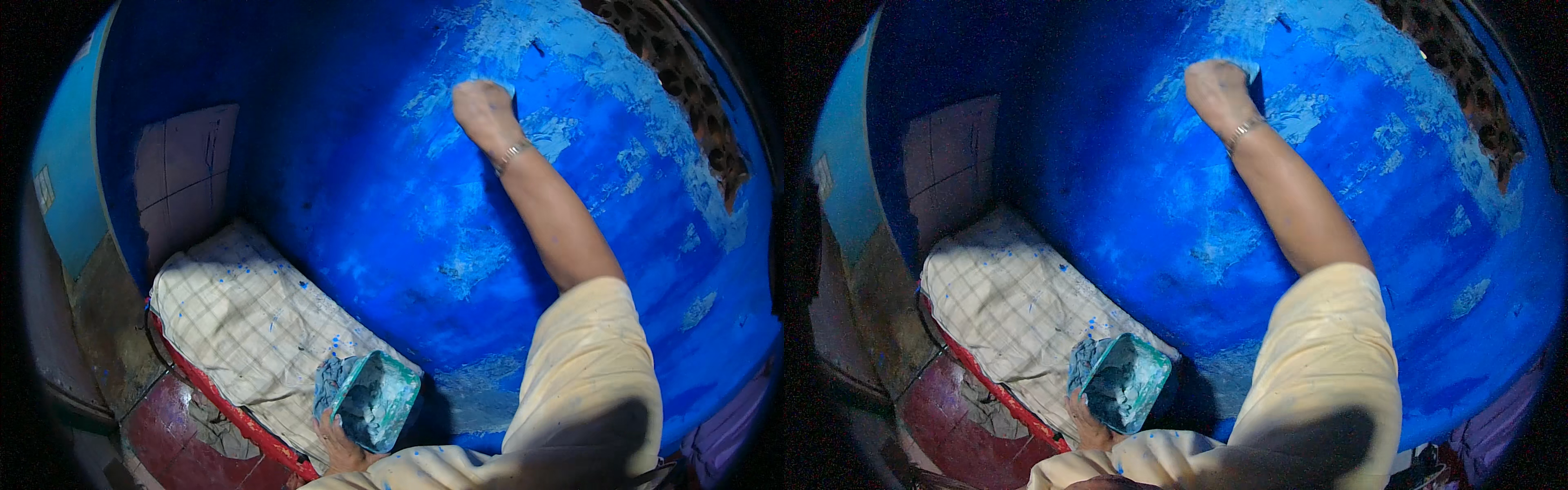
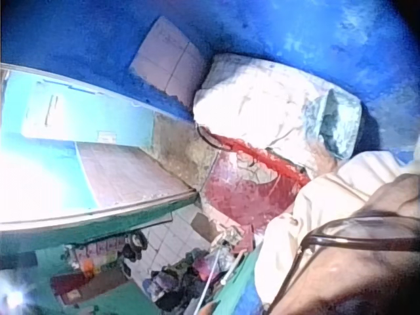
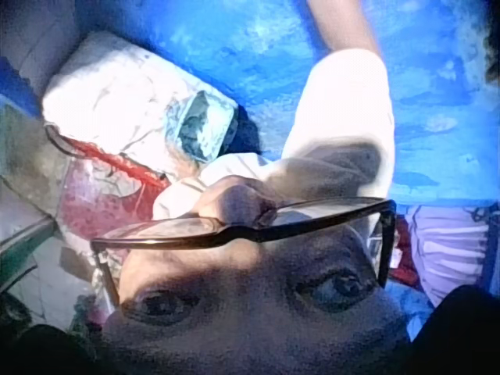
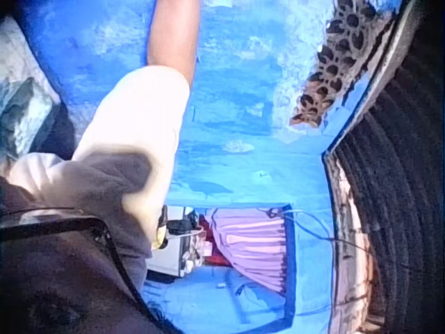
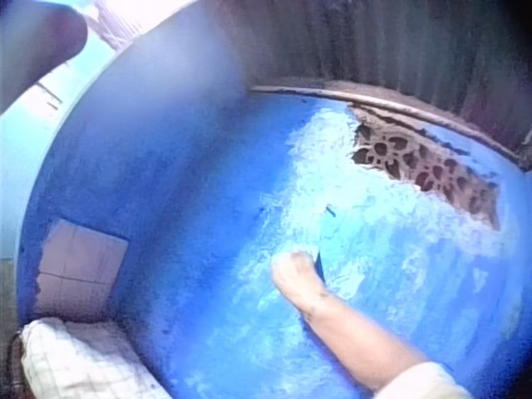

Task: The person patches a blue wall using a scraper and white putty from a small green container.

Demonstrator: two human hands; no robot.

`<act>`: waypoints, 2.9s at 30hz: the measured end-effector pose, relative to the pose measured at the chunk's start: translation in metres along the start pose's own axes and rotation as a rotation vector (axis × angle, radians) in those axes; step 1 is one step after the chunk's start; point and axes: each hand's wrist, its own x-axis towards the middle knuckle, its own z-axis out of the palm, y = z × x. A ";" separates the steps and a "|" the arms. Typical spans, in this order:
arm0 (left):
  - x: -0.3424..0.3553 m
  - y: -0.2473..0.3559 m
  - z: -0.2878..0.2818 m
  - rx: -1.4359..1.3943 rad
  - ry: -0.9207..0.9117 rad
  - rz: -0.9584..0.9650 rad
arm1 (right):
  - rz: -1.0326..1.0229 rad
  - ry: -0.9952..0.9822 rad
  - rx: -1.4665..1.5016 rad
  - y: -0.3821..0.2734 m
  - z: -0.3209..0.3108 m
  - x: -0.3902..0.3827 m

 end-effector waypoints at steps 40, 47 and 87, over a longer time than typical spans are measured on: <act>0.011 0.016 -0.018 -0.081 -0.078 0.000 | 0.066 -0.143 -0.032 0.145 -0.082 -0.038; 0.017 0.017 -0.017 -0.063 -0.097 0.046 | 0.176 0.350 -0.099 0.162 0.005 0.070; 0.015 0.016 -0.014 -0.085 -0.039 0.048 | -0.028 -0.169 -0.333 0.010 0.003 0.025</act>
